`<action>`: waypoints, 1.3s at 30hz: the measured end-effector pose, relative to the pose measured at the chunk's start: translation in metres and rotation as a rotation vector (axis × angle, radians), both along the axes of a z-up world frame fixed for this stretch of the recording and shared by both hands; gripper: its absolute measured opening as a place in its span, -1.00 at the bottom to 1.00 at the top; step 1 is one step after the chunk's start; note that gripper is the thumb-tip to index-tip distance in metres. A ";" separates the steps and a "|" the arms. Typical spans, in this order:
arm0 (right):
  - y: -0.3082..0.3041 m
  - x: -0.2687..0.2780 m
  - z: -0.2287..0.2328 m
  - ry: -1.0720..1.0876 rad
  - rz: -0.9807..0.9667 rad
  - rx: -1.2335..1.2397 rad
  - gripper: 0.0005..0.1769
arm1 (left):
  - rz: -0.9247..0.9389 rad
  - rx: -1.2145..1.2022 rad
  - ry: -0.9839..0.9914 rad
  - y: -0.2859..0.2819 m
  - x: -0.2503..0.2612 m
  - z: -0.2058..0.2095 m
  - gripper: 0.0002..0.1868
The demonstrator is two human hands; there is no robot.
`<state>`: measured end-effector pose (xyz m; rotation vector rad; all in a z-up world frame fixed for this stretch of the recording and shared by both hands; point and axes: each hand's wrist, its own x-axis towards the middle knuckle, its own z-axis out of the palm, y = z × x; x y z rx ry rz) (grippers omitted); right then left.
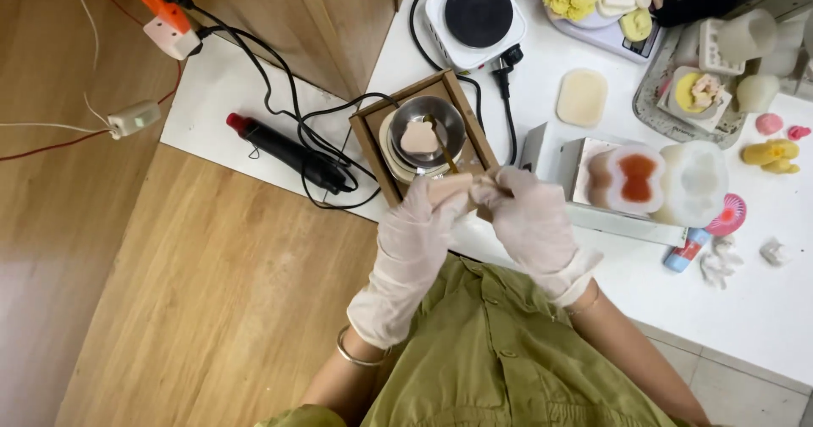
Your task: Melting wax chunks in a small metal pot using a heat gun.
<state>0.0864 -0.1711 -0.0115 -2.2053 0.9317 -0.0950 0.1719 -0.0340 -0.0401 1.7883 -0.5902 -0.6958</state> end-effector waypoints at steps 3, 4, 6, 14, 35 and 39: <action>-0.011 0.039 0.011 -0.092 -0.104 0.292 -0.82 | 0.042 -0.235 0.135 0.004 0.045 -0.018 -0.78; -0.018 0.050 0.015 -0.171 -0.165 0.432 -0.82 | 0.068 -0.284 0.407 0.003 0.061 -0.024 -0.74; -0.030 0.064 -0.003 -0.248 -0.178 0.536 -0.81 | 0.122 -0.374 0.494 0.008 0.080 -0.038 -0.80; -0.018 0.080 -0.022 -0.432 -0.232 1.033 -0.82 | 0.159 -0.084 0.404 0.011 0.086 -0.044 -0.61; -0.022 0.123 -0.027 -0.685 0.194 -0.260 -0.85 | -0.065 0.019 -0.596 -0.053 0.109 -0.039 -0.86; -0.036 0.122 -0.036 -0.708 0.148 -0.481 -0.84 | -0.027 -0.105 -0.446 -0.053 0.107 -0.039 -0.82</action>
